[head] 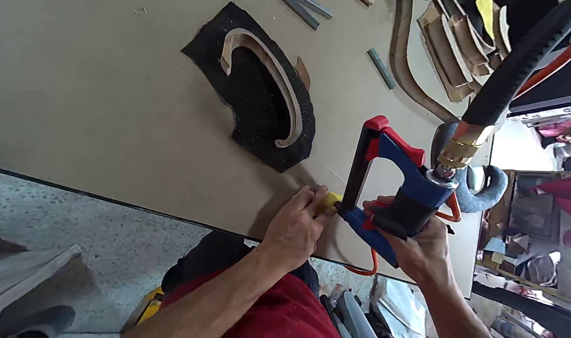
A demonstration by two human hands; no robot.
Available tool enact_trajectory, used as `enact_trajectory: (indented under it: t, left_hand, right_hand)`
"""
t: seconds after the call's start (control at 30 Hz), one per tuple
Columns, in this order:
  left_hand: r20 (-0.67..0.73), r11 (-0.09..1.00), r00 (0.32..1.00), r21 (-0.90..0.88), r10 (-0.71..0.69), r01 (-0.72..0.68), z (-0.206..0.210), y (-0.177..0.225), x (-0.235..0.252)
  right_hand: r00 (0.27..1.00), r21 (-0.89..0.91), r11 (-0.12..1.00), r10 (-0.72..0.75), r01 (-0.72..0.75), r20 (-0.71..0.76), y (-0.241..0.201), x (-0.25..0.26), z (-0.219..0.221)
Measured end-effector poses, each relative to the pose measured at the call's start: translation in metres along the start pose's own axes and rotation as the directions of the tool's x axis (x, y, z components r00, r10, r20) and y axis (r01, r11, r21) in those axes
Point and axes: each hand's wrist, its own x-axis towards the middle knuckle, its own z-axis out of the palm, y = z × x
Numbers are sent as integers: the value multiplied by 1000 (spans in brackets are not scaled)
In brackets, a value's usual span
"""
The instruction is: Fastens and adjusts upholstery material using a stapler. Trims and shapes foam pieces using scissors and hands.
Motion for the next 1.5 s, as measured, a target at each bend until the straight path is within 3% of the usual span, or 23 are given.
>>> enact_trajectory:
  t: [0.27,0.53,0.77,1.0,1.5]
  left_hand:
    - [-33,1000,999,13,-9,9,1,1,-2]
    - [-63,1000,998,9,21,-20,2,0,0]
    - [-39,999,999,19,31,-30,-1,0,1]
    - [-24,1000,999,5,26,-26,-3,-1,2]
    - [-38,1000,999,2,28,-28,-5,-2,1]
  right_hand:
    - [994,95,994,41,-51,103,5,12,-10]
    - [947,3,951,307,-308,96,-20,41,-9]
    - [939,56,941,325,-333,113,-20,39,-8]
    - [974,137,978,128,-155,187,3,28,-17]
    - [977,278,961,-73,14,200,28,15,-17]
